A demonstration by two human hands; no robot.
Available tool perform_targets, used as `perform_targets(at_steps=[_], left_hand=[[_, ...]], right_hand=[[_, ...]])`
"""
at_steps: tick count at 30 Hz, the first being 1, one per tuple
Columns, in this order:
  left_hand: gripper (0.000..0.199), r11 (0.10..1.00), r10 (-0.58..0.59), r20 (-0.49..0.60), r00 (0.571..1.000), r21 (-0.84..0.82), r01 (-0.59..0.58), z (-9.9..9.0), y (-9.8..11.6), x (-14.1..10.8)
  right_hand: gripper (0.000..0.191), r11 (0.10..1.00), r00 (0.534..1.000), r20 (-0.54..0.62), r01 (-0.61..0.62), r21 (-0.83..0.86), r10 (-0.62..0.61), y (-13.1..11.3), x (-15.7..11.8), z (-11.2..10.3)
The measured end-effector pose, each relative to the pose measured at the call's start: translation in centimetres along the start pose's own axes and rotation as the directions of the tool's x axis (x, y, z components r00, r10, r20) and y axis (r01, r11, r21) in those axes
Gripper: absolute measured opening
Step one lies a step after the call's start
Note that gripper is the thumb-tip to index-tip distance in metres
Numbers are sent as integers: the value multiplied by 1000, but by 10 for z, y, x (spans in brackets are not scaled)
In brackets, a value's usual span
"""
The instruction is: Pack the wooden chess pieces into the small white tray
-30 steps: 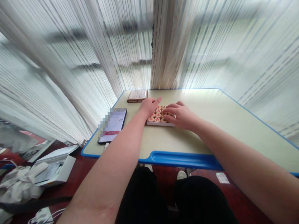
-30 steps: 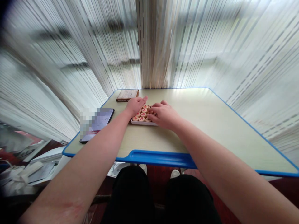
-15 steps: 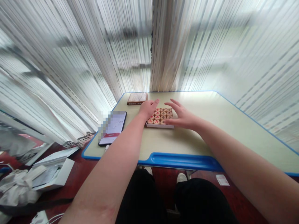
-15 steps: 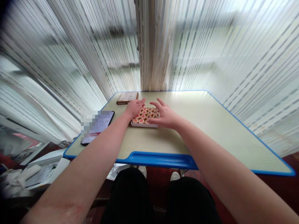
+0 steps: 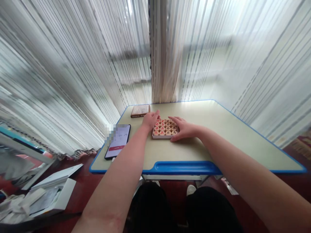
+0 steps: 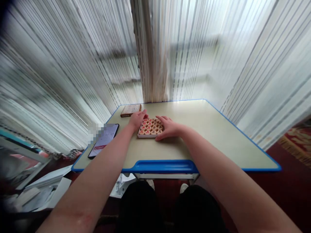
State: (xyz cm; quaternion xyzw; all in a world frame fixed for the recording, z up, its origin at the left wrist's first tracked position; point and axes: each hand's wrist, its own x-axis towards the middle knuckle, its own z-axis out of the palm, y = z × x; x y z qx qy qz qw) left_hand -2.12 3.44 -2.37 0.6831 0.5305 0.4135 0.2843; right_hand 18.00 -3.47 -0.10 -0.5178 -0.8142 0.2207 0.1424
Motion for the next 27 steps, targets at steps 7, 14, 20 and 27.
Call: perform_targets(at_steps=[7, 14, 20, 27], left_hand=[[61, 999, 24, -15, 1000, 43, -23, -1, -1, -1], [61, 997, 26, -21, 999, 77, -24, -1, 0, 0], [56, 963, 116, -27, 993, 246, -105, -3, 5, -4], [53, 990, 46, -6, 999, 132, -45, -5, 2, -5]], right_hand=[[119, 998, 999, -21, 39, 48, -38, -1, -1, 0], [118, 997, 998, -19, 66, 31, -66, 1, 1, 0], [114, 999, 998, -42, 53, -7, -54, 6, 4, 2], [125, 998, 1000, 4, 11, -59, -11, 11, 6, 1]])
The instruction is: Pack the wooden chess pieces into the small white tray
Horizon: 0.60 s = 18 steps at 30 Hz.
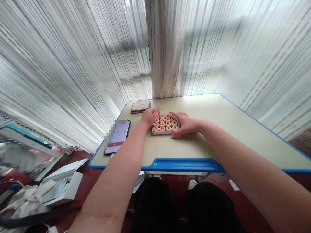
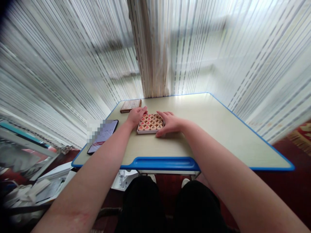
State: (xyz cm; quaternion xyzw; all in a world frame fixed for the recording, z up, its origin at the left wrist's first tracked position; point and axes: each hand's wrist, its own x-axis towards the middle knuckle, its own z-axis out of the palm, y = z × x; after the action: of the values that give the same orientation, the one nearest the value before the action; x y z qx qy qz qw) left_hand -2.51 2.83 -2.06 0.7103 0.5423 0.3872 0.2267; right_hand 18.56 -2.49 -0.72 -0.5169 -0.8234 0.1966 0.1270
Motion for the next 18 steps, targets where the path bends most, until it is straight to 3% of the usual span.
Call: perform_targets(at_steps=[4, 6, 9, 12, 14, 18], left_hand=[[49, 984, -46, 27, 999, -173, 50, -2, -6, -7], [48, 967, -88, -22, 996, -242, 80, -3, -8, -9], [46, 966, -122, -45, 992, -235, 108, -3, -6, -12], [44, 972, -114, 49, 992, -200, 122, -6, -2, -16], [59, 959, -121, 142, 982, -239, 153, -11, 0, -23], [111, 958, -118, 237, 964, -229, 173, -24, -2, -43]], right_hand=[[128, 999, 1000, 3, -31, 33, 31, -1, -1, -3], [128, 999, 999, -3, -32, 44, 32, -2, -2, -4], [125, 998, 999, -18, -26, 57, 27, -2, -3, -4], [120, 998, 999, -47, 17, 62, -14, 0, -3, -2], [118, 997, 998, -58, 34, 62, -31, 1, -3, -2], [116, 999, 998, -64, 21, 49, -17, -2, -5, -2]])
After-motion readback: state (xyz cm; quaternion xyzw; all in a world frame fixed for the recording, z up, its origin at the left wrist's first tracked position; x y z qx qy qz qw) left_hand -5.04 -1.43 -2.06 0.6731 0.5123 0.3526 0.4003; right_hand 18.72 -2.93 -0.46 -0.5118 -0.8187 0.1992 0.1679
